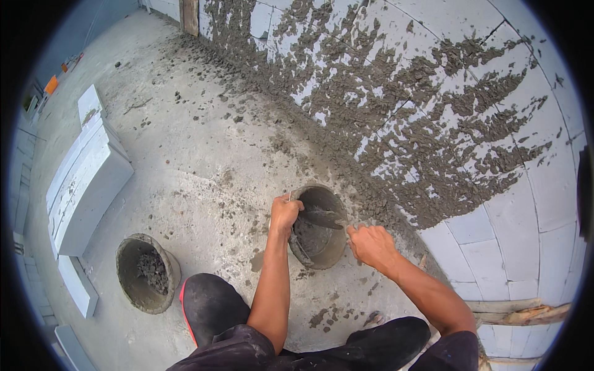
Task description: The person scoops wet cement from a bucket using a trowel and applies it to a white tiled wall. They repeatedly transfer material from the bucket to the wall, smoothing the surface as they work.
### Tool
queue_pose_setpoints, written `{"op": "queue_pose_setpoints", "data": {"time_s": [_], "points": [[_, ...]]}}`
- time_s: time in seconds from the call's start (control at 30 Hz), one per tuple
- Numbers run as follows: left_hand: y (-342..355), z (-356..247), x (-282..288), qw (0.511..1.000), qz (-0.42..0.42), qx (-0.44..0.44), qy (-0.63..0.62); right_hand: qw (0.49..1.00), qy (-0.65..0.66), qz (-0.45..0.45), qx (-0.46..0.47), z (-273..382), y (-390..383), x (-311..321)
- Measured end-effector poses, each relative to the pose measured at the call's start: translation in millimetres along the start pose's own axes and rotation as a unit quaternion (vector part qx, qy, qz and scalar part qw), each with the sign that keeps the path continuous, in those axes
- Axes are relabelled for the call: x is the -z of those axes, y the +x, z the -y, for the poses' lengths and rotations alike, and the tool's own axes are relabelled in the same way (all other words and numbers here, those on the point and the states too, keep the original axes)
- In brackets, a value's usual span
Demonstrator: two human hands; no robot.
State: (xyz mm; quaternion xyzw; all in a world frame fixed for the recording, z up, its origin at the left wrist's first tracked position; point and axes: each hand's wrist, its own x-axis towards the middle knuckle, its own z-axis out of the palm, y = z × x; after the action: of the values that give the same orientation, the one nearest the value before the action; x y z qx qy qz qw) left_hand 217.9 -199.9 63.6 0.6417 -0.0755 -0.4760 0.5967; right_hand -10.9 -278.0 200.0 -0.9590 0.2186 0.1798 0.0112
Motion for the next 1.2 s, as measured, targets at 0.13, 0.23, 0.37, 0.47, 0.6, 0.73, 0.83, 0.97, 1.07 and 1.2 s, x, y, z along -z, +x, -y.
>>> {"op": "queue_pose_setpoints", "data": {"time_s": [0.13,0.23,0.37,0.47,0.6,0.73,0.83,0.97,1.07,1.2], "points": [[12.9,7.6,19.0,0.999,0.017,-0.013,0.048,0.989,-0.009,0.087,-0.118,10.3,0.4,49.4],[-19.4,0.5,-20.8,0.992,0.048,-0.061,0.099,0.968,-0.085,0.17,-0.166,1.9,-17.6,11.7],[-11.3,18.7,4.5,0.989,0.032,-0.067,0.129,0.971,-0.02,0.209,-0.116,55.2,7.2,21.7],[3.1,17.6,41.2,0.994,0.04,-0.034,0.098,0.974,-0.014,0.17,-0.146,42.9,4.3,41.8],[0.4,17.3,23.8,0.996,0.046,-0.027,0.067,0.975,-0.073,0.137,-0.159,17.6,-10.6,-5.9],[-17.7,13.7,3.8,0.986,0.029,-0.093,0.138,0.982,-0.024,0.162,-0.094,43.6,-13.8,-12.6],[-25.3,12.1,5.4,0.981,0.044,-0.074,0.173,0.984,0.01,0.121,-0.127,24.4,-43.2,-9.6],[-28.1,33.0,-24.9,0.976,0.015,-0.124,0.177,0.984,-0.032,0.081,-0.157,-16.8,-61.2,-43.2],[-28.4,43.1,-38.9,0.953,-0.028,-0.183,0.239,0.994,0.049,0.082,-0.061,-3.2,-44.4,-100.5],[-35.9,34.8,-25.6,0.982,0.05,-0.11,0.148,0.958,0.257,0.099,-0.082,1.4,-58.6,-145.2]]}}
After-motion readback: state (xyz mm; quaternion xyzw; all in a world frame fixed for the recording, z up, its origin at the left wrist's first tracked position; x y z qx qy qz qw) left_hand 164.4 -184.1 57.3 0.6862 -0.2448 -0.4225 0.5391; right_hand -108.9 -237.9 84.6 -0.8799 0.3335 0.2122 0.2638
